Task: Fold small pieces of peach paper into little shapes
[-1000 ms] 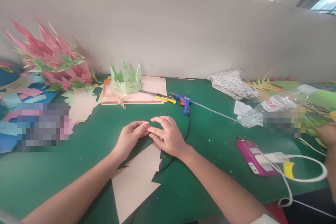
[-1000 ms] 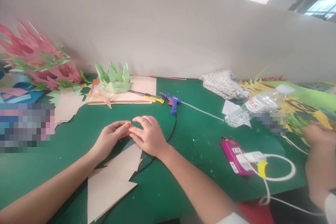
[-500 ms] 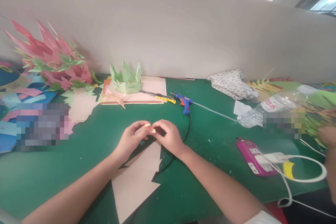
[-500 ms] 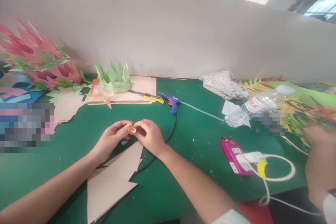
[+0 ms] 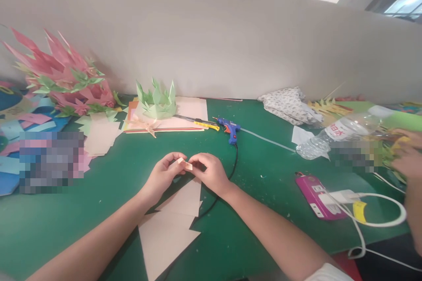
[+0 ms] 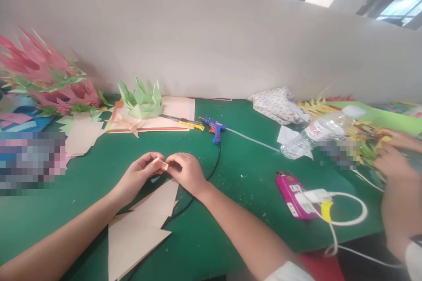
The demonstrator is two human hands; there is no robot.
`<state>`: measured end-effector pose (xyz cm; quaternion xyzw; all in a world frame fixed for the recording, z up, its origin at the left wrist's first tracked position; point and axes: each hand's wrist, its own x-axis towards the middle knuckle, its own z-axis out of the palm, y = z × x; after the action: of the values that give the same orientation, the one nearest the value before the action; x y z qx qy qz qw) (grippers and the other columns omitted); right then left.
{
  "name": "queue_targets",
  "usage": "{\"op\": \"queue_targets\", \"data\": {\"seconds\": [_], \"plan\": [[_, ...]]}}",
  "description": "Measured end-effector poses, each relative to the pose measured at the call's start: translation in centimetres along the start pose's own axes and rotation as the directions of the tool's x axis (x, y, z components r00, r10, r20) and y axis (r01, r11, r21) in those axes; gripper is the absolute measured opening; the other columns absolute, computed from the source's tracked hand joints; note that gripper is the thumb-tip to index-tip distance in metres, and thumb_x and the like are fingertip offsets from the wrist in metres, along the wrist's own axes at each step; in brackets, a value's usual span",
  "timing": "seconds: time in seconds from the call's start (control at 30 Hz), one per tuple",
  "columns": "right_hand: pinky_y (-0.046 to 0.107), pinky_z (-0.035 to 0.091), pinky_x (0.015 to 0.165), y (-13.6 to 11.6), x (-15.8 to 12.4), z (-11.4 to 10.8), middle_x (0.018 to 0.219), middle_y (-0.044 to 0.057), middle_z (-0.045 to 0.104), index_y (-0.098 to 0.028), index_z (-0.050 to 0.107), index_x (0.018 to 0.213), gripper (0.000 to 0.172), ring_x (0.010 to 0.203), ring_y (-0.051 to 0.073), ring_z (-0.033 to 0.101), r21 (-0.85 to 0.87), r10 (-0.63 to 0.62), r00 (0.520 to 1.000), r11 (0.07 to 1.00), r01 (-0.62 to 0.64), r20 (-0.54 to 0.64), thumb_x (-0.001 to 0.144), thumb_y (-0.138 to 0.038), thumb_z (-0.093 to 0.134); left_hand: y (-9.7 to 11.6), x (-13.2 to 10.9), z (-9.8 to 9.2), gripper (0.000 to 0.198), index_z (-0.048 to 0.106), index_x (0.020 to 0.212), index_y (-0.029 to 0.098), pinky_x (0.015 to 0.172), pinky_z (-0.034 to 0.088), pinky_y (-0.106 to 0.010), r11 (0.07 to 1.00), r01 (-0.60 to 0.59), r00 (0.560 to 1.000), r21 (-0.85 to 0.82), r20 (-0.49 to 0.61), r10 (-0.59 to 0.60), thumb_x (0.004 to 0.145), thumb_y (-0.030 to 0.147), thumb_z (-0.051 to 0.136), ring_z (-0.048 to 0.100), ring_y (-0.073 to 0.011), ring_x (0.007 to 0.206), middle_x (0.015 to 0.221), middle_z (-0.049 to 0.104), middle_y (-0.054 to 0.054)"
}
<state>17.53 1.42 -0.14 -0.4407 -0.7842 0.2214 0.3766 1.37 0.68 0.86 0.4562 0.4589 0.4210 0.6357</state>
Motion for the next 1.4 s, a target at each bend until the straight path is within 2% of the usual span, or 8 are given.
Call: {"op": "queue_targets", "data": {"seconds": [0.2, 0.47, 0.7, 1.0, 1.23, 1.4], "plan": [[0.025, 0.040, 0.062, -0.19, -0.02, 0.16, 0.063, 0.000, 0.060, -0.020, 0.062, 0.077, 0.015, 0.061, 0.013, 0.053, -0.050, -0.047, 0.998, 0.998, 0.048, 0.028, 0.082, -0.032, 0.056, -0.31, 0.10, -0.06, 0.014, 0.054, 0.077, 0.020, 0.066, 0.042, -0.021, 0.999, -0.033, 0.999, 0.025, -0.031, 0.034, 0.071, 0.031, 0.060, 0.053, -0.0100, 0.063, 0.067, 0.055, 0.004], [0.025, 0.038, 0.059, 0.07, -0.04, 0.28, 0.064, 0.000, 0.060, -0.019, 0.062, 0.077, 0.015, 0.060, 0.013, 0.052, -0.051, -0.037, 0.999, 0.998, 0.037, 0.003, 0.083, -0.032, 0.056, -0.43, -0.05, -0.15, 0.017, 0.054, 0.081, 0.019, 0.072, 0.042, -0.023, 0.999, -0.030, 0.999, 0.014, 0.018, 0.030, 0.077, 0.035, 0.056, 0.054, -0.0116, 0.071, 0.073, 0.057, 0.001], [0.024, 0.040, 0.060, -0.05, 0.00, 0.20, 0.065, 0.000, 0.062, -0.020, 0.063, 0.078, 0.011, 0.060, 0.012, 0.053, -0.027, -0.030, 0.999, 0.999, 0.031, 0.024, 0.081, -0.030, 0.058, -0.36, -0.09, 0.09, 0.015, 0.053, 0.079, 0.019, 0.068, 0.042, -0.022, 0.999, -0.037, 0.999, 0.021, -0.032, 0.037, 0.074, 0.032, 0.058, 0.052, -0.0111, 0.066, 0.070, 0.054, 0.003], [0.025, 0.040, 0.059, -0.05, -0.09, 0.18, 0.065, 0.000, 0.063, -0.020, 0.063, 0.076, 0.012, 0.060, 0.013, 0.055, -0.057, -0.049, 0.999, 0.997, 0.049, 0.008, 0.081, -0.029, 0.057, -0.24, -0.26, 0.01, 0.021, 0.053, 0.079, 0.018, 0.069, 0.042, -0.024, 0.999, -0.023, 1.000, 0.040, -0.018, 0.023, 0.072, 0.038, 0.059, 0.054, -0.0134, 0.069, 0.071, 0.057, 0.000], [0.025, 0.040, 0.059, -0.11, -0.13, 0.30, 0.063, 0.000, 0.062, -0.020, 0.063, 0.075, 0.009, 0.058, 0.013, 0.054, -0.068, -0.075, 0.997, 0.995, 0.075, 0.011, 0.080, -0.026, 0.059, -0.45, -0.20, -0.13, 0.012, 0.053, 0.078, 0.019, 0.067, 0.042, -0.021, 0.996, -0.056, 0.998, 0.069, -0.014, 0.058, 0.072, 0.026, 0.060, 0.054, -0.0103, 0.069, 0.073, 0.056, 0.003], [0.025, 0.041, 0.059, -0.09, -0.04, 0.24, 0.064, 0.000, 0.064, -0.020, 0.063, 0.076, 0.010, 0.059, 0.013, 0.055, -0.070, -0.045, 0.999, 0.997, 0.044, -0.016, 0.081, -0.028, 0.057, -0.55, -0.16, 0.04, 0.018, 0.050, 0.083, 0.021, 0.073, 0.046, -0.023, 0.997, -0.077, 0.996, -0.002, -0.036, 0.077, 0.073, 0.030, 0.061, 0.057, -0.0105, 0.072, 0.075, 0.057, 0.004]]}}
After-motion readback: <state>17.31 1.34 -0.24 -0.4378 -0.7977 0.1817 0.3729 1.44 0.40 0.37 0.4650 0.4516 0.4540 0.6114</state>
